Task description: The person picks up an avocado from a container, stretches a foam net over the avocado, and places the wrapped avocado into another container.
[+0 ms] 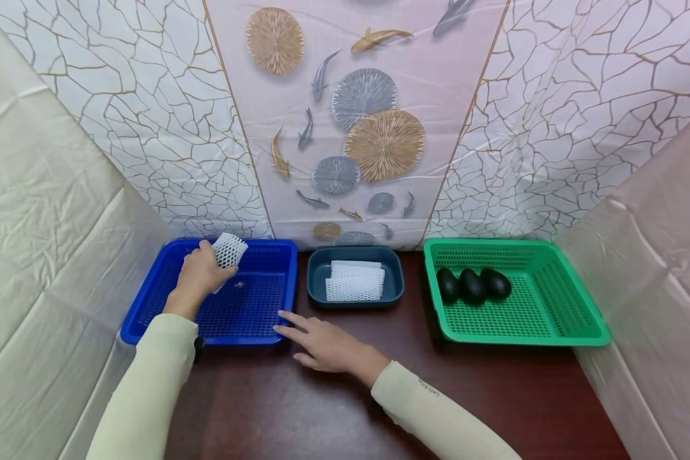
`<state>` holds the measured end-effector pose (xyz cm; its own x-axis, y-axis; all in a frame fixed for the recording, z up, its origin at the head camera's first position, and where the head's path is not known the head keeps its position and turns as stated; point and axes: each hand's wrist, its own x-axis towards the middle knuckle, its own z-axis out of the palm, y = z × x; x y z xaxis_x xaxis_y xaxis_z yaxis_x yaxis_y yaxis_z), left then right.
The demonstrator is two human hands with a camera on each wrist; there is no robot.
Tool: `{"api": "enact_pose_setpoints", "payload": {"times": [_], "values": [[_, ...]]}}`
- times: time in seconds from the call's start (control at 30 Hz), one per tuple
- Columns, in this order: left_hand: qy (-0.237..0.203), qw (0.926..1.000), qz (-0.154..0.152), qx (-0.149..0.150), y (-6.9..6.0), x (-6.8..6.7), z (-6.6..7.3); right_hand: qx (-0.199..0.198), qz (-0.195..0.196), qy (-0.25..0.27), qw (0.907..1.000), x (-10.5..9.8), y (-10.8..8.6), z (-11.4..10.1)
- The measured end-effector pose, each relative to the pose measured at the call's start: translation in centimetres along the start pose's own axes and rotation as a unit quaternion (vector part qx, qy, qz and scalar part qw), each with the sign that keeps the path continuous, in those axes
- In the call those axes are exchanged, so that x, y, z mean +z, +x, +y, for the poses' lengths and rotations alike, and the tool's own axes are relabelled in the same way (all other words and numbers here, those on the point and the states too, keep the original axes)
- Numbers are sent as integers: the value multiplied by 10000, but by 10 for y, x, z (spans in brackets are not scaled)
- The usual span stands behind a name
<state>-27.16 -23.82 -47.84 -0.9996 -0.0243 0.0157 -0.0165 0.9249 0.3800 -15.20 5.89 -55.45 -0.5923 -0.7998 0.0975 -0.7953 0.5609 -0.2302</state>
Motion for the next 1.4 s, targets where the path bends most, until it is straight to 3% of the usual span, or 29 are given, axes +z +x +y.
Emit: {"api": "enact_pose_setpoints", "payload": {"times": [0.2, 0.6, 0.83, 1.03, 1.23, 1.4], "values": [[-28, 9966, -580, -587, 12, 11, -19, 137, -288, 296, 9991, 8, -6, -3], [-74, 9818, -1062, -1571, 21, 23, -42, 25, -123, 318, 9994, 16, -9, -2], [-56, 9798, -863, -1801, 24, 30, -50, 85, -199, 377, 9991, 17, -7, -3], [-153, 9760, -889, -1981, 24, 34, -58, 81, -215, 408, 9989, 14, -4, -3], [-197, 9749, -1083, -1936, 27, 38, -65, 118, -281, 435, 9986, 12, -3, -2], [-22, 9781, -1024, -1814, 34, 37, -63, 127, -282, 584, 9978, 9, -2, -2]]}}
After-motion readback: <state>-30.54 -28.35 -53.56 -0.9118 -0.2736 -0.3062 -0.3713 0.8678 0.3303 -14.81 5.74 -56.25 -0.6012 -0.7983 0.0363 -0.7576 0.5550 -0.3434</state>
